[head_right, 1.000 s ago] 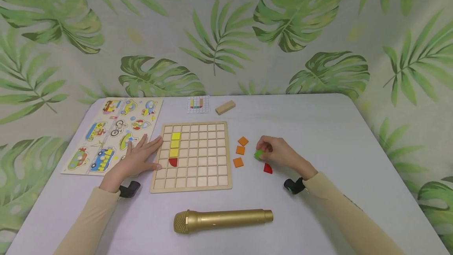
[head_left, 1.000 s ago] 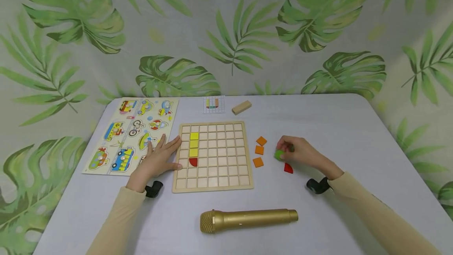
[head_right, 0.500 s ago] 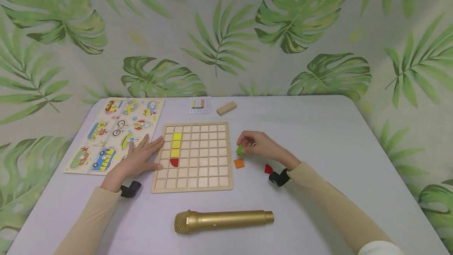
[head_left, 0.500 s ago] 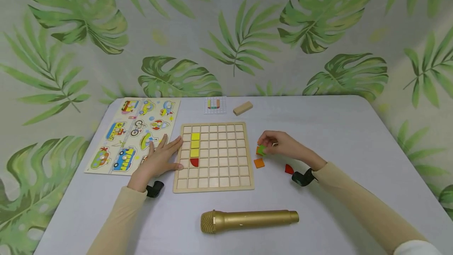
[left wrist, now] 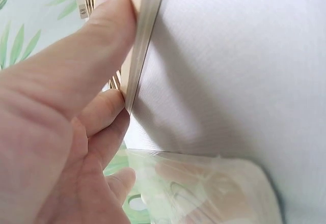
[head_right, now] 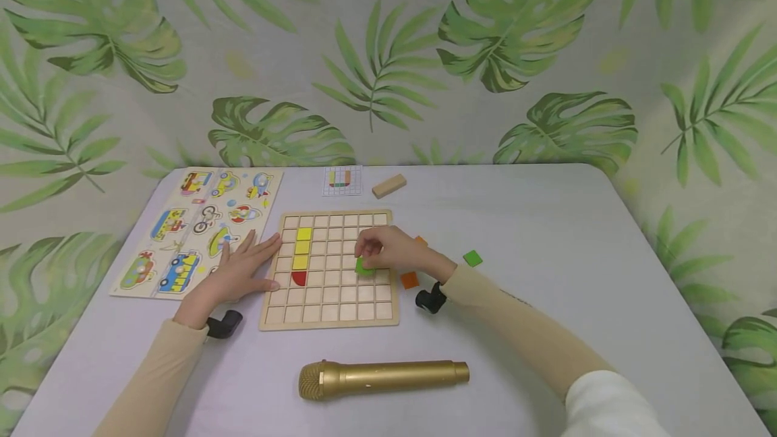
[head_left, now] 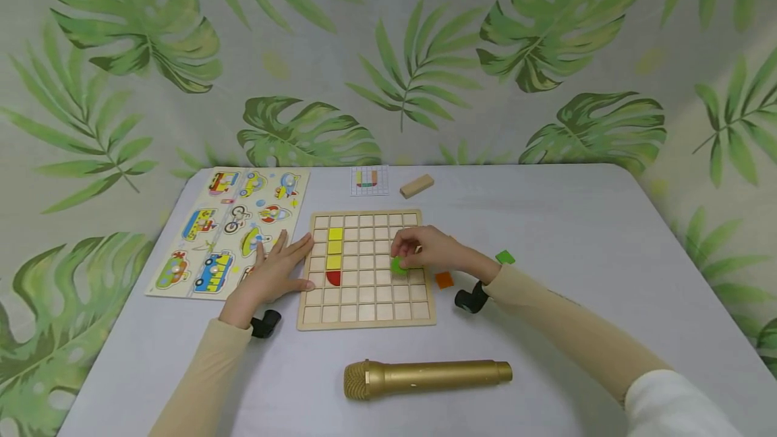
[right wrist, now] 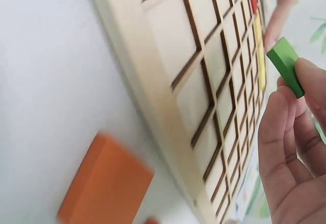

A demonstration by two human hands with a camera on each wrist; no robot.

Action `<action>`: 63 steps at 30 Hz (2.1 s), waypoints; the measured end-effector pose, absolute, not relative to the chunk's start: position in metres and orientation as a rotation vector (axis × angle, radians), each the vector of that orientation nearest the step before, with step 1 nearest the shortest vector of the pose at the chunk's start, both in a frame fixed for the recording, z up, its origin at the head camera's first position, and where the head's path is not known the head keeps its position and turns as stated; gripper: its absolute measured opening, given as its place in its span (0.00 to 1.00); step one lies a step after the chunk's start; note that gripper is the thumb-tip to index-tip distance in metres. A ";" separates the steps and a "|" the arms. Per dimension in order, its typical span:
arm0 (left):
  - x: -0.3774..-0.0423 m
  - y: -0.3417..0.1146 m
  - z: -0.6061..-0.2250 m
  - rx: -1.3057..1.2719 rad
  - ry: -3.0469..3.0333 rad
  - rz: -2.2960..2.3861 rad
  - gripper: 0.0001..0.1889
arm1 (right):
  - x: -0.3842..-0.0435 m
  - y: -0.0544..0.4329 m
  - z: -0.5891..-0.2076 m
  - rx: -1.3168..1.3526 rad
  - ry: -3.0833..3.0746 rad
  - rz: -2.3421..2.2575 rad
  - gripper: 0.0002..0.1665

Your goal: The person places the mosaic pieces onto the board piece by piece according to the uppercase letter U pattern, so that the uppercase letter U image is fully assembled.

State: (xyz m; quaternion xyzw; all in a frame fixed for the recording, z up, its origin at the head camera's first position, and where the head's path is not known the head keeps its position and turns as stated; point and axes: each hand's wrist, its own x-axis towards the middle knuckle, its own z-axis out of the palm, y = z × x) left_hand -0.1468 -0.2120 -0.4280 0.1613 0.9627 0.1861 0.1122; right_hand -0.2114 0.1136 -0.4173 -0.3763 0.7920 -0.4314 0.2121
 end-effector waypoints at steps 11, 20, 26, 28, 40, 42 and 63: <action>-0.148 -0.214 -0.431 0.477 2.821 0.586 0.44 | -0.209 0.055 -0.418 -1.038 2.226 -1.086 0.06; -0.149 -0.215 -0.432 0.479 2.823 0.618 0.45 | -0.208 0.026 -0.425 -1.090 2.233 -0.995 0.07; -0.149 -0.215 -0.433 0.479 2.822 0.606 0.45 | -0.204 0.018 -0.433 -1.094 2.309 -0.907 0.08; -0.149 -0.215 -0.433 0.479 2.823 0.605 0.45 | -0.202 0.017 -0.433 -1.100 2.341 -0.881 0.09; -0.149 -0.215 -0.434 0.475 2.828 0.597 0.45 | -0.200 0.018 -0.434 -1.138 2.399 -0.843 0.06; -0.149 -0.214 -0.433 0.472 2.824 0.595 0.45 | -0.200 0.021 -0.434 -1.092 2.355 -0.924 0.05; -0.148 -0.213 -0.430 0.464 2.819 0.593 0.44 | -0.219 0.147 -0.430 -0.762 2.218 -1.376 0.11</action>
